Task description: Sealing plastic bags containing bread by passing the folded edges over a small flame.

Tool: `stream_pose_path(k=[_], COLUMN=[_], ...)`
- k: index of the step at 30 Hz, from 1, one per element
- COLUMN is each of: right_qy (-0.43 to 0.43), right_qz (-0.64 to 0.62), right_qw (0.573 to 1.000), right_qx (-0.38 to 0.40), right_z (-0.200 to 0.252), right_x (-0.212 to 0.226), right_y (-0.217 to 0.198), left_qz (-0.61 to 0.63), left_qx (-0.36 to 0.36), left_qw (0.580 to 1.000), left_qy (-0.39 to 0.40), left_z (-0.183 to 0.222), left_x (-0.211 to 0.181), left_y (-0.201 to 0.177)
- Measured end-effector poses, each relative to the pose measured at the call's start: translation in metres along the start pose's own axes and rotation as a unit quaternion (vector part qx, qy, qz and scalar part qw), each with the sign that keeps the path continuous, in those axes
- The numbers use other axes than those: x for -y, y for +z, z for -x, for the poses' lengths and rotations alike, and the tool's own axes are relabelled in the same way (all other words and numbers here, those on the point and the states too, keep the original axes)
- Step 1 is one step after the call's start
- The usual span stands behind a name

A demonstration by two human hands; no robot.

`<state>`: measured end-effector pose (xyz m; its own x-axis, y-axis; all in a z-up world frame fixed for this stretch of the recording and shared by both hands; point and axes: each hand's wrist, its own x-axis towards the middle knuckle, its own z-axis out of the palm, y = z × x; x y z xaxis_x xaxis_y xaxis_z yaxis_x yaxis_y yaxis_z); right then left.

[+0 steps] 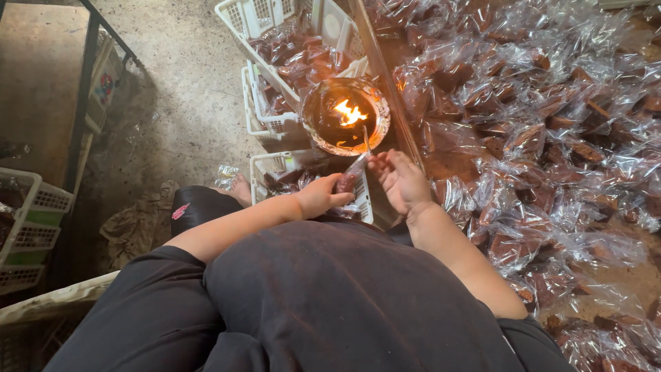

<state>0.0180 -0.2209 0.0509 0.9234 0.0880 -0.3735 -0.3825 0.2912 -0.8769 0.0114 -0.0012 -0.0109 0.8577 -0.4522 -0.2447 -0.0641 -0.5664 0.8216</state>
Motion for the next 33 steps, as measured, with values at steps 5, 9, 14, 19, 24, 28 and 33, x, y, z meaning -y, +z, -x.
stream_pose_path(k=[5,9,14,19,24,28,33], right_qy=[-0.072,-0.091,-0.108,-0.091,-0.015,0.015,0.055], right_qz=[-0.067,0.007,0.081,0.11,0.075,-0.013,0.007], right_qw=[0.995,0.996,0.991,0.99,0.997,1.0,0.998], right_qx=[-0.001,-0.019,-0.022,-0.016,0.029,0.018,0.041], right_z=[-0.022,-0.028,-0.023,-0.024,0.015,-0.001,-0.002], right_x=[-0.023,-0.029,-0.021,-0.025,0.003,-0.014,-0.018], right_y=[-0.02,-0.025,-0.025,-0.022,0.023,0.006,-0.008], left_qz=[0.499,0.532,0.568,0.562,0.518,0.503,0.521], left_qx=[-0.035,-0.028,0.008,0.017,0.032,0.055,-0.05], left_qw=[0.863,0.844,0.814,0.819,0.855,0.863,0.852], left_qy=[-0.068,-0.063,-0.121,-0.114,-0.014,-0.007,0.014], left_z=[-0.019,-0.049,-0.051,-0.031,-0.024,-0.017,0.005], left_x=[0.004,0.006,-0.006,-0.017,0.004,0.01,-0.01], left_y=[0.004,-0.005,-0.026,-0.01,0.023,0.021,-0.008])
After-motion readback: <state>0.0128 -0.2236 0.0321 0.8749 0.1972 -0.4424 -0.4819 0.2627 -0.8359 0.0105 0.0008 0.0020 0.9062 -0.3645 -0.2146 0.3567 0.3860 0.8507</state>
